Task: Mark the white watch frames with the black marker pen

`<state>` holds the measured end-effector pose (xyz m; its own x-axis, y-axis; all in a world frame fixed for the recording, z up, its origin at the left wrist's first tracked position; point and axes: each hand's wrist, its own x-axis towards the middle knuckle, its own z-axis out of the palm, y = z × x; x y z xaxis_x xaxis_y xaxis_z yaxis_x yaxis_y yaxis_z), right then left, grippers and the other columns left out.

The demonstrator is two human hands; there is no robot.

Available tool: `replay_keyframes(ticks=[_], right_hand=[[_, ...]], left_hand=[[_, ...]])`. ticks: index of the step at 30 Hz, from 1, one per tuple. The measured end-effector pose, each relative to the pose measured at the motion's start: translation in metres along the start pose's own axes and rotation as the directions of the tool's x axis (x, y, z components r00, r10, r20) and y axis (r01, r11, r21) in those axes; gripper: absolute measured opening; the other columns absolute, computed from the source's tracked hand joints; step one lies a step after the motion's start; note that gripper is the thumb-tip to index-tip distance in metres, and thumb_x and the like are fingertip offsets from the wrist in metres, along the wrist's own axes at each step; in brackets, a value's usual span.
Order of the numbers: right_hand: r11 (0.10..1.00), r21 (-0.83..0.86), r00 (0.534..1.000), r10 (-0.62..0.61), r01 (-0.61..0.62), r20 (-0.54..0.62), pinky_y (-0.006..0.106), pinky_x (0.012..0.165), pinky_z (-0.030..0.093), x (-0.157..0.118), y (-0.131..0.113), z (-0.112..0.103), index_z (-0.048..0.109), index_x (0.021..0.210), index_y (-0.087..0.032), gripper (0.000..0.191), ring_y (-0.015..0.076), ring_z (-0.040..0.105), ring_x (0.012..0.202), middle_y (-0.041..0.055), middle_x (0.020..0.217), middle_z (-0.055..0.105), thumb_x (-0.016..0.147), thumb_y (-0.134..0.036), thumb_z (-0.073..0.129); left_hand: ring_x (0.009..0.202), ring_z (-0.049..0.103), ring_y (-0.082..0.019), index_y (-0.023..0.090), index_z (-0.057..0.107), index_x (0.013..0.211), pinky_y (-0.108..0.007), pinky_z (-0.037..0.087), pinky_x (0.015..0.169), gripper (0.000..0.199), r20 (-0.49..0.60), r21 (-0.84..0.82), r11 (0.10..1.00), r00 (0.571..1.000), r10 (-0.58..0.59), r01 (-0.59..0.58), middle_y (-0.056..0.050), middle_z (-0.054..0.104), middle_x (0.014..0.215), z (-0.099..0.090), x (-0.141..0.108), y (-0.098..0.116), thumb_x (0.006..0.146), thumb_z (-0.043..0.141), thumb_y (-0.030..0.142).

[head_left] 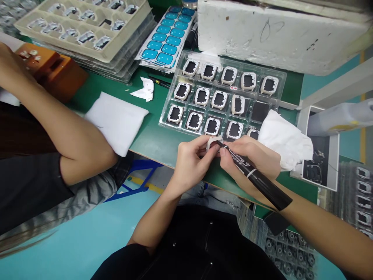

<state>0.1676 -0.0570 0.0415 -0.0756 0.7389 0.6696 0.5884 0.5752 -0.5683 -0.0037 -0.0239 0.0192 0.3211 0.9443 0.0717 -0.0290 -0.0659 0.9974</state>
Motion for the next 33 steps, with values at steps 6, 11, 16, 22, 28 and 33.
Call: replay_keyframes(ticks=[6, 11, 16, 22, 28, 33], right_hand=[[1.000, -0.015, 1.000, 0.016, -0.016, 0.002, 0.036, 0.060, 0.062, -0.001, 0.000, 0.001, 0.069, 0.100, -0.032, 0.016, 0.0187, 0.072, 0.072, -0.0004, 0.090, 0.077, 0.094, -0.024, 0.081], [1.000, -0.006, 1.000, 0.010, -0.010, -0.003, 0.035, 0.060, 0.062, -0.001, -0.002, 0.000, 0.070, 0.100, -0.031, 0.017, 0.0185, 0.072, 0.071, 0.0000, 0.090, 0.076, 0.093, -0.020, 0.081], [0.999, -0.018, 0.999, 0.040, -0.039, 0.022, 0.037, 0.062, 0.063, -0.001, -0.004, -0.002, 0.070, 0.101, -0.031, 0.018, 0.0203, 0.073, 0.075, 0.0007, 0.093, 0.077, 0.093, -0.019, 0.081], [0.999, -0.014, 0.999, 0.033, -0.033, 0.002, 0.037, 0.060, 0.059, -0.001, -0.004, 0.001, 0.069, 0.097, -0.029, 0.018, 0.0191, 0.072, 0.071, -0.0001, 0.089, 0.075, 0.092, -0.017, 0.082], [0.998, -0.038, 0.999, 0.043, -0.042, 0.012, 0.037, 0.062, 0.062, -0.002, -0.006, -0.001, 0.069, 0.095, -0.031, 0.017, 0.0200, 0.073, 0.072, 0.0000, 0.089, 0.076, 0.093, -0.019, 0.082], [0.995, -0.069, 0.997, 0.070, -0.067, 0.044, 0.036, 0.061, 0.063, -0.001, -0.010, -0.002, 0.068, 0.094, -0.030, 0.016, 0.0192, 0.071, 0.071, 0.0001, 0.087, 0.075, 0.095, -0.018, 0.079]], left_hand=[[0.079, 0.074, -0.014, 0.018, 0.077, 0.105, -0.024, 0.057, 0.073, 0.015, -0.010, 0.043, 0.999, 1.000, 0.016, -0.016, -0.002, 0.079, 0.089, 0.000, 0.000, -0.001, 0.102, 0.068, 0.030], [0.076, 0.073, -0.014, 0.018, 0.077, 0.102, -0.025, 0.056, 0.071, 0.016, -0.009, 0.052, 0.998, 1.000, 0.020, -0.020, -0.002, 0.079, 0.087, 0.001, -0.001, -0.001, 0.103, 0.068, 0.031], [0.070, 0.064, -0.013, 0.018, 0.076, 0.101, -0.024, 0.051, 0.065, 0.019, -0.015, 0.109, 0.994, 0.999, 0.028, -0.026, -0.001, 0.072, 0.079, 0.000, -0.001, -0.001, 0.103, 0.067, 0.034], [0.062, 0.050, -0.011, 0.019, 0.070, 0.089, -0.024, 0.040, 0.058, 0.021, -0.015, 0.156, 0.987, 0.999, 0.036, -0.033, 0.002, 0.058, 0.069, -0.001, -0.002, 0.000, 0.103, 0.067, 0.034], [0.064, 0.059, -0.012, 0.018, 0.070, 0.089, -0.023, 0.046, 0.061, 0.022, 0.014, 0.093, 0.995, 1.000, 0.021, -0.022, 0.001, 0.067, 0.074, -0.002, -0.003, 0.002, 0.103, 0.066, 0.035], [0.061, 0.055, -0.011, 0.019, 0.070, 0.089, -0.024, 0.043, 0.058, 0.020, 0.006, 0.149, 0.988, 0.999, 0.051, -0.051, 0.002, 0.063, 0.070, -0.001, -0.004, 0.003, 0.103, 0.065, 0.033]])
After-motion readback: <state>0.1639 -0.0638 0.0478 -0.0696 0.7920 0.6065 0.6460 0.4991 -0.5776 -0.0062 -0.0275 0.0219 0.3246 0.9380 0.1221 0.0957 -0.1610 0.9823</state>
